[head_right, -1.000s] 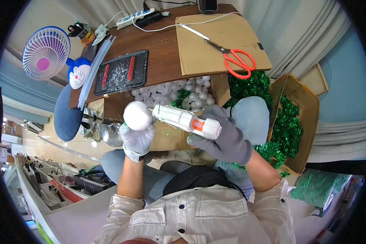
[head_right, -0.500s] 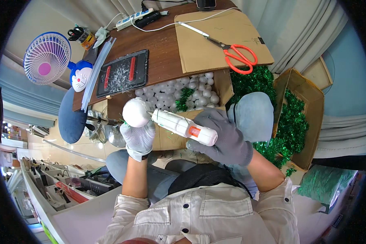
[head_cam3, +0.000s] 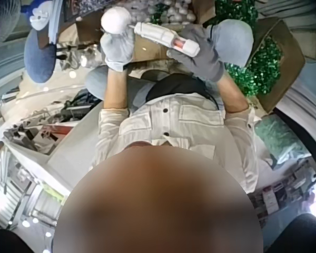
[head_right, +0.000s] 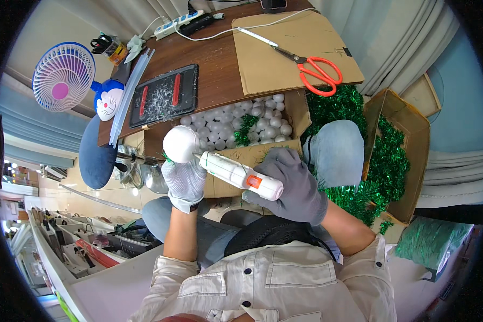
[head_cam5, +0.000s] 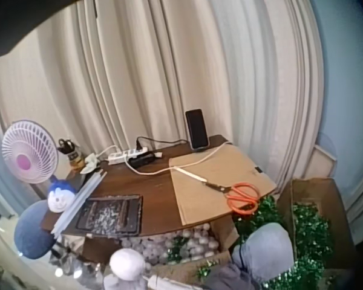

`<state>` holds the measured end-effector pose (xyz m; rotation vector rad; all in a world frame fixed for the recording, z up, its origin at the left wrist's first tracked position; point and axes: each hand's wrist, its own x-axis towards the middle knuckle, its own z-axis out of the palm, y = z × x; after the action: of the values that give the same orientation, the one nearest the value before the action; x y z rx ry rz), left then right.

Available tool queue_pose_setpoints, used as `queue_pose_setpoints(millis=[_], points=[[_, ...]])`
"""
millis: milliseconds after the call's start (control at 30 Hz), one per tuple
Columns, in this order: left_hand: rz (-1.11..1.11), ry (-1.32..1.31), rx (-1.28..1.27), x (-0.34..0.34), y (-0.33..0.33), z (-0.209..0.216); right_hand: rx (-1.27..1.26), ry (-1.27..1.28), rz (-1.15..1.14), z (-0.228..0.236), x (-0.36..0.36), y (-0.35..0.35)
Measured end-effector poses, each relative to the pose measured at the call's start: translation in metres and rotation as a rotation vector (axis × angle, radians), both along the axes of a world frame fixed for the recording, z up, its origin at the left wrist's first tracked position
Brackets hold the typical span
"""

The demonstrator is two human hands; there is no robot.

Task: Wrapping green tinsel around white foam balls using a hot glue gun.

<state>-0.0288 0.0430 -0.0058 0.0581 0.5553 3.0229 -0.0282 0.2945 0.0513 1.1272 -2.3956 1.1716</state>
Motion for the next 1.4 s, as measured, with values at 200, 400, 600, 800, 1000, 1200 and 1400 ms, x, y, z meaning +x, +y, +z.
queue_pose_setpoints(millis=[200,400,600,800,1000,1200,1400], points=[[0.065,-0.008,-0.076,-0.001,-0.001,-0.005,0.034,-0.019,-0.006,0.000,0.001,-0.004],[0.067,0.027,-0.106,-0.006,-0.002,-0.001,0.009,-0.081,-0.034,0.000,0.000,-0.007],[0.212,-0.107,-0.235,-0.008,0.004,0.007,0.006,-0.035,-0.022,-0.001,0.001,-0.011],[0.126,-0.080,-0.245,-0.006,0.001,0.005,0.098,0.040,0.002,-0.002,0.000,-0.019],[0.114,-0.045,-0.165,-0.007,-0.002,0.003,0.063,-0.040,-0.054,-0.002,0.000,-0.016],[0.114,-0.081,-0.203,-0.006,-0.002,0.003,0.065,0.009,-0.090,-0.005,-0.001,-0.013],[0.158,-0.111,-0.190,-0.001,-0.009,0.004,0.038,-0.013,-0.118,-0.010,-0.005,-0.015]])
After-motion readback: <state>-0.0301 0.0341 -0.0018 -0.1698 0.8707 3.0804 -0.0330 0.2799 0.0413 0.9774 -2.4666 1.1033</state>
